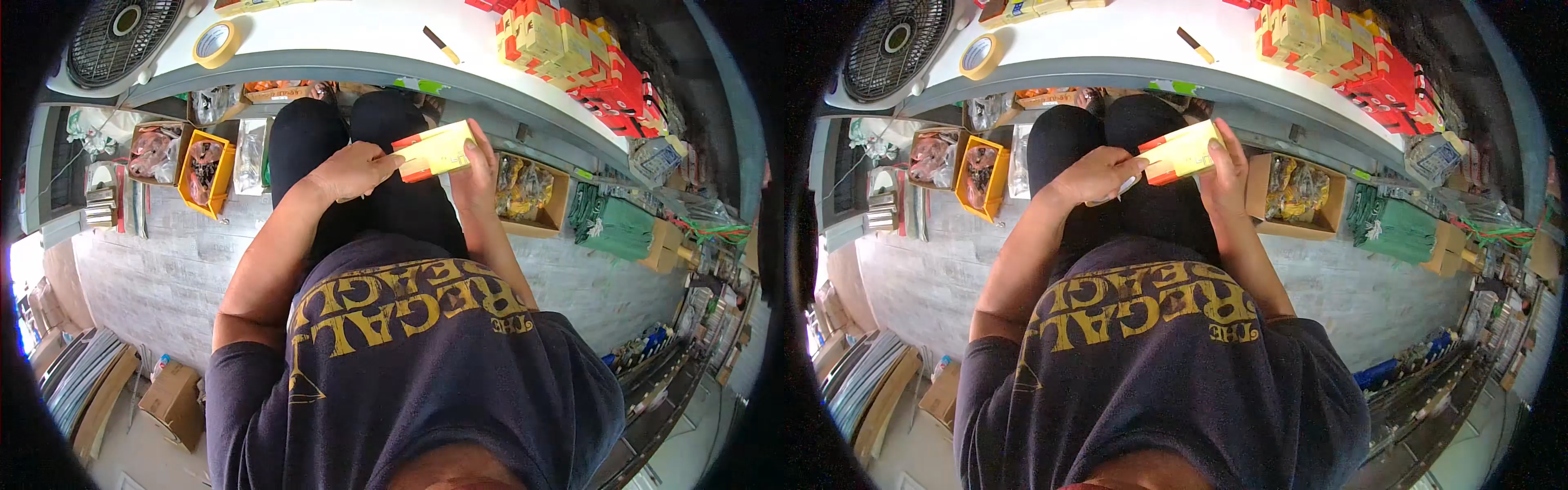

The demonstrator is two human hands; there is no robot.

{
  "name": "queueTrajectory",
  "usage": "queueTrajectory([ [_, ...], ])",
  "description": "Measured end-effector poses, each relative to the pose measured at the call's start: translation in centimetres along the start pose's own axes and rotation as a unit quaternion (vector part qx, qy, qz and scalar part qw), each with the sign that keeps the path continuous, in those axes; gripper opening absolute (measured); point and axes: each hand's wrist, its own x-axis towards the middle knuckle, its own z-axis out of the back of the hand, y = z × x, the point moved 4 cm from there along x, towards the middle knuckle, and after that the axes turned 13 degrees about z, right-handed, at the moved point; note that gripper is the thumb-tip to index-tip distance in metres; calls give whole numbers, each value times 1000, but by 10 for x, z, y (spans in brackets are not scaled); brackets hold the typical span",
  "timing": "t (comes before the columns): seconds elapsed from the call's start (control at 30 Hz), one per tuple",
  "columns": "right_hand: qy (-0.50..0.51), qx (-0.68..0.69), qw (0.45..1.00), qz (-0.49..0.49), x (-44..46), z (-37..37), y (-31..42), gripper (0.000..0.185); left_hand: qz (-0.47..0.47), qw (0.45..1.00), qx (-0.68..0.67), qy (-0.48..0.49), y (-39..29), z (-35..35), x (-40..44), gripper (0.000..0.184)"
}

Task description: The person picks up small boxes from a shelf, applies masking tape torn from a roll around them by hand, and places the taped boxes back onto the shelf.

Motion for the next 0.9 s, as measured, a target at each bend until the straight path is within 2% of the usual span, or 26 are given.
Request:
queueTrajectory([
  [0.1,-15,20,1000,-10,2,2,-4,48,16,999,-31,27,-1,0,0,48],
  [0.2,-24,84,994,-65,2,7,-12,48,-62,992,-110,24,-2,-3,9,45],
  [0.23,-25,84,994,-63,3,14,-18,48,-62,992,-109,26,0,-2,12,45],
  [0.37,6,133,984,-114,9,18,-35,48,5,985,-150,87,0,9,7,42],
  [0.47,45,23,991,-121,7,15,-23,46,3,984,-168,55,1,9,6,43],
  [0.5,44,24,992,-119,5,16,-21,46,3,984,-167,55,1,8,6,43],
  [0.6,-31,-81,981,-172,-1,29,-18,40,4,993,-119,13,2,4,2,43],
  [0.77,-20,-84,983,-160,11,30,-32,37,22,994,-108,12,1,-1,-13,44],
  [0.9,39,-74,991,-102,20,14,-43,38,-18,988,-149,-26,17,8,-19,45],
])
